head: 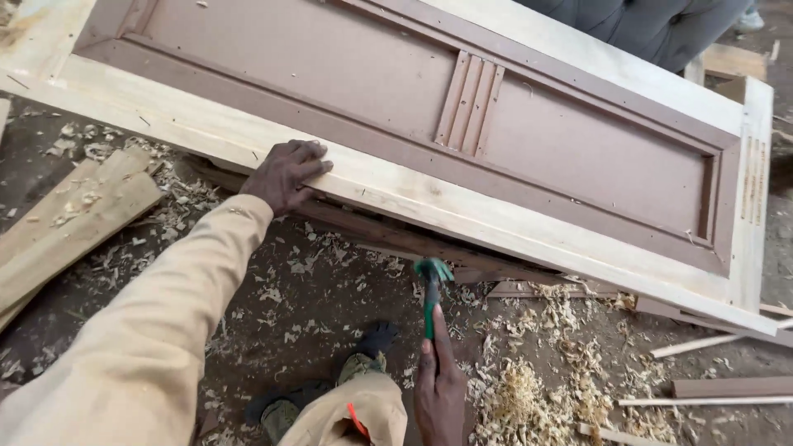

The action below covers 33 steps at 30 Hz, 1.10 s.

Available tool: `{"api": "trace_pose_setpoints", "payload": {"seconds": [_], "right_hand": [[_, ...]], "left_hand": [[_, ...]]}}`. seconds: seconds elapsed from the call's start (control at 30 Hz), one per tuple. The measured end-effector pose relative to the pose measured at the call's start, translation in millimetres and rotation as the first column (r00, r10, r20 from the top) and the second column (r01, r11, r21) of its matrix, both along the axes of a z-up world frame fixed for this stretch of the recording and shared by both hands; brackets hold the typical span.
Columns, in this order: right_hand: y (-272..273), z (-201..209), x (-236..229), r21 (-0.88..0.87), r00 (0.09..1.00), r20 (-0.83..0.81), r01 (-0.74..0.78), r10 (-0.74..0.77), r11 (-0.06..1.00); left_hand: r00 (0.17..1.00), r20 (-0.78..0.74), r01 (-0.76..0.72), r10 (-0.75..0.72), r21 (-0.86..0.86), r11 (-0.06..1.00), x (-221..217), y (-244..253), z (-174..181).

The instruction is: The person is attaching a decorative wooden trim to a larger furniture frame by manually hammering in small nails.

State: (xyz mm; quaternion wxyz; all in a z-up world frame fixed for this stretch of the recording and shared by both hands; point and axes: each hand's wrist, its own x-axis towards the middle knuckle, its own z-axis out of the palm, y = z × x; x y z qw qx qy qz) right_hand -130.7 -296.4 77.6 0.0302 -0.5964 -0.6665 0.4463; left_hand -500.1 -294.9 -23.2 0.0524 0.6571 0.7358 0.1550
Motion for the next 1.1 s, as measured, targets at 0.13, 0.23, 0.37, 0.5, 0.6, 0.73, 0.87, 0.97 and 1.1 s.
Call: {"api": "trace_pose_setpoints", "payload": {"seconds": [0.13,0.23,0.37,0.5,0.6,0.73,0.87,0.97,1.1], "right_hand": [[-20,20,-39,0.139,0.980,-0.201,0.028,0.001,0.990],[-27,25,-63,0.184,0.963,-0.270,0.042,0.010,0.982],[-35,32,-87,0.202,0.963,-0.270,0.034,0.023,0.979],[-31,47,-113,0.211,0.967,-0.254,0.032,0.023,0.977],[-24,43,-126,0.271,0.944,-0.319,0.001,0.089,0.963],[-18,5,-130,0.494,0.906,-0.371,0.006,0.205,0.869],[-3,-7,-145,0.232,0.983,-0.118,-0.111,0.142,0.966],[-8,26,-153,0.322,0.980,-0.187,-0.011,0.075,0.947],[-23,-7,-145,0.519,0.745,-0.629,0.193,0.220,0.833]], "left_hand": [[0.998,-0.045,-0.035,0.034,-0.021,0.999,-1,-6,-7],[0.999,-0.037,-0.035,0.035,-0.020,0.999,-5,-4,-8],[0.999,0.016,-0.039,0.039,-0.012,0.999,-6,-5,-5],[0.997,0.011,-0.082,0.081,0.025,0.996,-7,-8,-19],[0.997,-0.029,-0.069,0.072,0.087,0.994,-12,-3,-23],[0.998,0.006,-0.055,0.055,0.064,0.996,-12,-5,-13],[0.997,-0.054,-0.046,0.051,0.098,0.994,-14,-4,-13],[0.999,-0.007,-0.051,0.051,0.054,0.997,-13,-6,-11],[0.998,0.049,-0.031,0.027,0.086,0.996,-12,-19,-6]]}}
